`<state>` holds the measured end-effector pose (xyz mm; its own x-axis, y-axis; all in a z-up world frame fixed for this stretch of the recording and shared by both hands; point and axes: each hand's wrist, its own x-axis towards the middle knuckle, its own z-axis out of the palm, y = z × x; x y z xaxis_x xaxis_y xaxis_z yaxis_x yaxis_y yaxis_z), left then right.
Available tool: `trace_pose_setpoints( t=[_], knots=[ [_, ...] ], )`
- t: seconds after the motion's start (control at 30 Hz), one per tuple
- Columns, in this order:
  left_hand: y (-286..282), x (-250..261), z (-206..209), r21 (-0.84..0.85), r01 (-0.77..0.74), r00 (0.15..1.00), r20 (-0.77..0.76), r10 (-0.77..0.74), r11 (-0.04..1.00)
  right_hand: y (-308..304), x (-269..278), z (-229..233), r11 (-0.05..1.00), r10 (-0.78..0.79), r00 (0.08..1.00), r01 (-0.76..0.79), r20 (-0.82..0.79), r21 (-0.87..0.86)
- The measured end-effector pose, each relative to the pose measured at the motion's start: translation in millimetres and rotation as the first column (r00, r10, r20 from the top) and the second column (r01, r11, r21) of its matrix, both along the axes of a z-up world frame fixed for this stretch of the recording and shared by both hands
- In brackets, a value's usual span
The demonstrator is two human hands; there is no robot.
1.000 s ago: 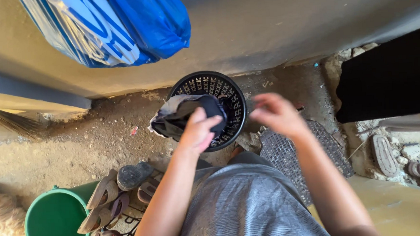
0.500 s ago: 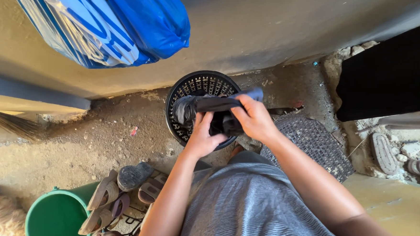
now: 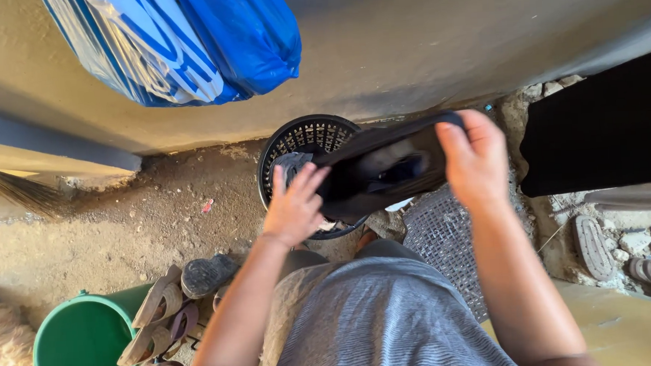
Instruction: Hanging various pieces of laundry onto plastic hangers from a basket and placing them on a drying rack.
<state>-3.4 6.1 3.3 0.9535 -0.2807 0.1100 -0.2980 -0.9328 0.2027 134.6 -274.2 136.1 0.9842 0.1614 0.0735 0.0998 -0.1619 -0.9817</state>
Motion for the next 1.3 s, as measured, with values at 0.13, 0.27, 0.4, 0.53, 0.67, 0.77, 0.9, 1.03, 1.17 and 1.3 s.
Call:
trace_pose_setpoints(
  t=[0.13, 0.27, 0.4, 0.53, 0.67, 0.77, 0.9, 1.03, 1.17, 1.3],
  knots=[
    [53, 13, 37, 0.006, -0.025, 0.971, 0.238, 0.023, 1.000, -38, 14, 0, 0.922, -0.052, 0.984, 0.113, 0.170, -0.369],
    [69, 32, 73, -0.151, -0.209, 0.958, 0.168, 0.233, 0.966, -50, 15, 1, 0.713, -0.062, 0.971, 0.204, 0.229, -0.671],
    [49, 52, 112, -0.242, -0.374, 0.926, -0.052, 0.373, 0.895, -60, 11, 0, 0.605, 0.156, 0.886, 0.264, 0.437, -0.751],
    [30, 70, 105, -0.325, -0.463, 0.882, -0.077, 0.465, 0.825, -62, 7, 6, 0.751, 0.028, 0.973, 0.130, 0.228, -0.647],
    [5, 93, 101, -0.579, -0.469, 0.814, 0.010, 0.581, 0.667, -72, 9, 2, 0.822, -0.026, 0.992, 0.090, 0.122, -0.563],
    [-21, 116, 115, -0.736, -0.342, 0.795, 0.106, 0.597, 0.585, -84, 14, 9, 0.779, 0.031, 0.992, 0.052, 0.120, -0.625],
    [-66, 144, 154, -0.855, -0.160, 0.847, 0.138, 0.514, 0.493, -104, 20, 39, 0.828, -0.079, 0.985, -0.021, -0.154, -0.560],
    [-114, 166, 185, -0.872, 0.016, 0.904, 0.223, 0.366, 0.490, -152, 35, 65, 0.925, -0.068, 0.998, 0.060, -0.009, -0.376],
    [-155, 181, 221, -0.882, 0.104, 0.940, 0.238, 0.244, 0.460, -194, 38, 112, 0.930, -0.294, 0.924, 0.335, 0.244, -0.148],
    [-183, 196, 254, -0.882, 0.142, 0.956, 0.240, 0.169, 0.450, -246, 50, 148, 0.824, -0.563, 0.716, 0.527, 0.413, 0.209]
  ],
)
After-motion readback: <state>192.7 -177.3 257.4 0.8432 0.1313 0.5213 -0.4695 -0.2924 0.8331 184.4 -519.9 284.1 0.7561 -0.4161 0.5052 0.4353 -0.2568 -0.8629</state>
